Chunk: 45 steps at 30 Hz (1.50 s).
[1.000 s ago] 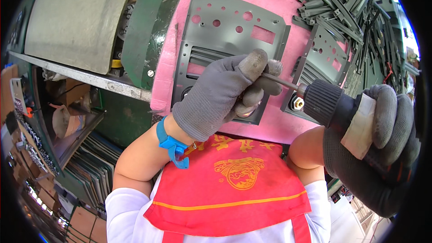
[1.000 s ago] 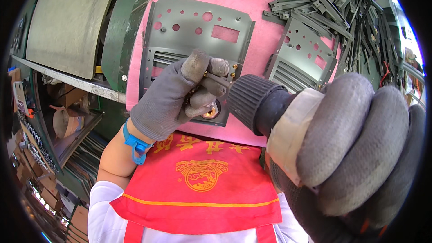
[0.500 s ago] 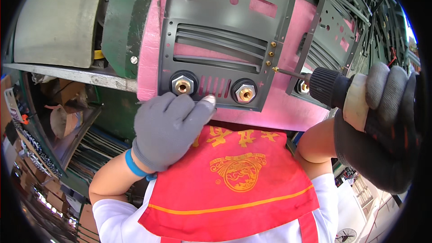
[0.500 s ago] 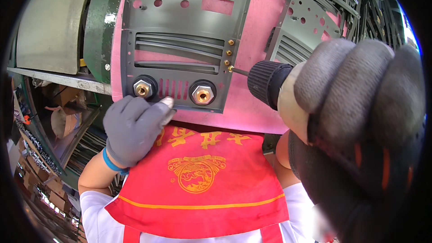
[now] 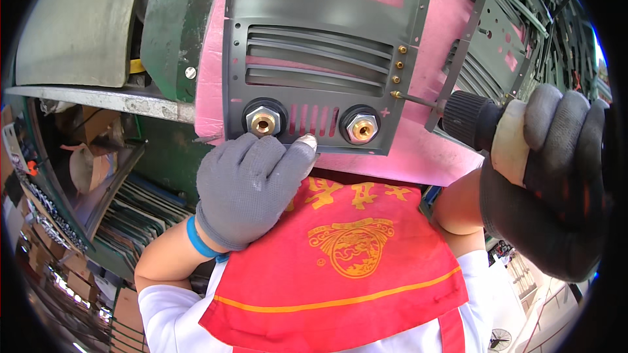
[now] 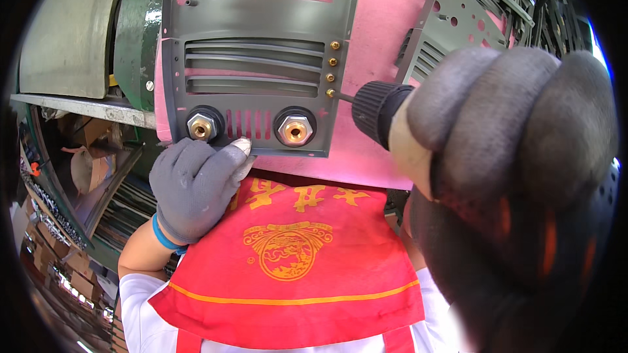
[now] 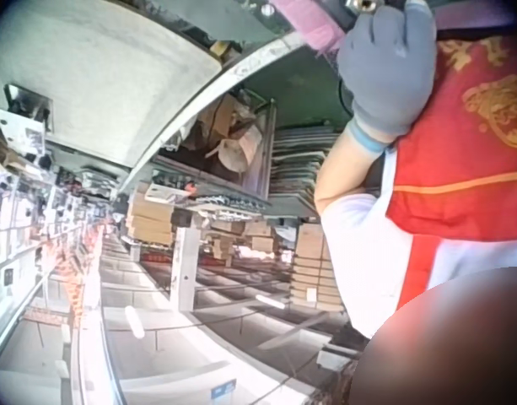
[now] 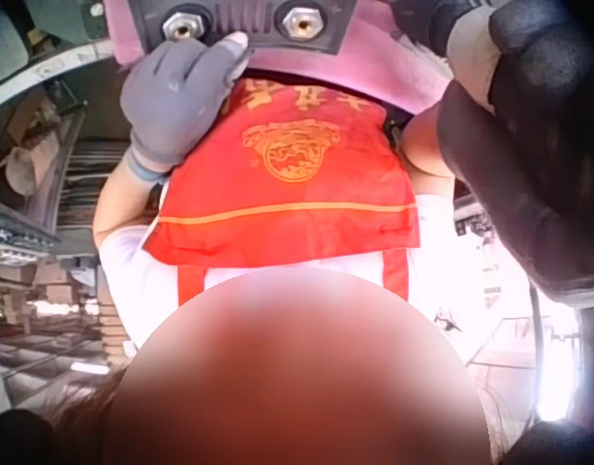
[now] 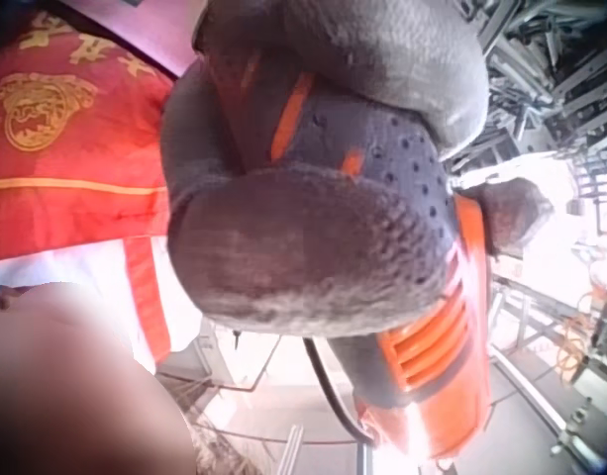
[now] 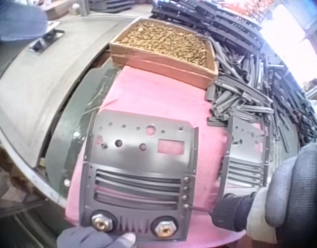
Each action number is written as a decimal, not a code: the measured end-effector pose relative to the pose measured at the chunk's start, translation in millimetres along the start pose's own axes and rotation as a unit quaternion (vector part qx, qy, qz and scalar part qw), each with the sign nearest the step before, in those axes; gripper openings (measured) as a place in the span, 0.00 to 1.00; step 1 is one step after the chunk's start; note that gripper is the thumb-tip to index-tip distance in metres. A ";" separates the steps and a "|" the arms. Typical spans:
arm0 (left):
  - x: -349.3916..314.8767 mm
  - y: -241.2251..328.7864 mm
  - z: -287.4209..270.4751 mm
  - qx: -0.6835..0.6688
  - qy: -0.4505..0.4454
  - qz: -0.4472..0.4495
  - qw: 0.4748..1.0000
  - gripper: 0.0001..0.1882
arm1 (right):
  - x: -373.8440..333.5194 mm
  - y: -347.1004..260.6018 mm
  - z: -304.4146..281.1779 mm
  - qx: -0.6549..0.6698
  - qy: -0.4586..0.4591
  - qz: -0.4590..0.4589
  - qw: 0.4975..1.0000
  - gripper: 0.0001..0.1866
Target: Screwing various components onto metal chassis plates using an electric screwdriver.
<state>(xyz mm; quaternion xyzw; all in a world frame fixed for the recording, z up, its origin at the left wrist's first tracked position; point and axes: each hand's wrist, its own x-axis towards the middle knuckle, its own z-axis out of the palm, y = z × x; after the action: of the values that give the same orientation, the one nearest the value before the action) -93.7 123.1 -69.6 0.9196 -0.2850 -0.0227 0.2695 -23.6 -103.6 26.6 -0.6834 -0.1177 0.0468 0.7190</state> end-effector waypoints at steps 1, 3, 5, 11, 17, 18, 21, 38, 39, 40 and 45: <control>0.2 1.0 -0.1 0.001 -0.004 -0.004 1.000 0.15 | 2.5 2.4 2.2 -0.005 -0.006 0.006 1.000 0.17; 0.9 1.7 -1.1 0.009 -0.015 -0.005 1.000 0.15 | -3.4 -2.1 -7.2 -0.016 -0.018 0.019 1.000 0.17; 0.3 0.8 -2.4 0.017 -0.025 -0.008 0.999 0.14 | -11.5 -8.2 -24.1 -0.026 -0.033 0.034 0.999 0.18; 0.0 -5.0 -6.5 0.002 -0.063 0.016 0.998 0.15 | -12.6 -5.9 -23.6 -0.063 -0.072 0.075 0.993 0.20; -6.6 -4.6 -5.2 0.006 -0.035 0.038 0.999 0.17 | -60.2 -52.4 -74.2 -0.060 -0.112 0.087 0.988 0.20; -15.8 -6.4 -8.7 0.019 -0.030 0.014 0.999 0.17 | -70.2 -68.0 -100.1 -0.041 -0.135 0.085 0.986 0.20; 0.6 -6.5 -1.5 -0.006 -0.023 0.048 0.999 0.15 | -33.8 -24.2 -31.7 -0.052 -0.091 0.072 0.992 0.19; 91.0 -3.4 2.5 -0.755 -0.116 -0.304 0.569 0.21 | 6.0 -22.6 -11.8 -0.014 -0.018 -0.098 0.995 0.17; 92.3 -5.1 2.2 -0.760 -0.135 -0.299 0.561 0.21 | 9.8 -23.2 -14.9 -0.010 -0.015 -0.106 0.994 0.17; 94.3 -3.4 -1.0 -0.744 -0.142 -0.343 0.556 0.21 | 12.8 -21.5 -8.0 -0.006 -0.013 -0.113 0.993 0.16; 98.2 -0.8 11.9 -0.803 -0.074 -0.321 0.497 0.20 | 15.5 -24.7 -6.1 0.019 -0.006 -0.144 0.989 0.16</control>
<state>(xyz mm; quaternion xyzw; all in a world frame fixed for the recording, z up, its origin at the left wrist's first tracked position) -13.5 65.2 -69.2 0.3305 0.1515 -0.3947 0.8439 -9.4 -107.6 52.5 -0.6453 -0.2186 -0.0512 0.7302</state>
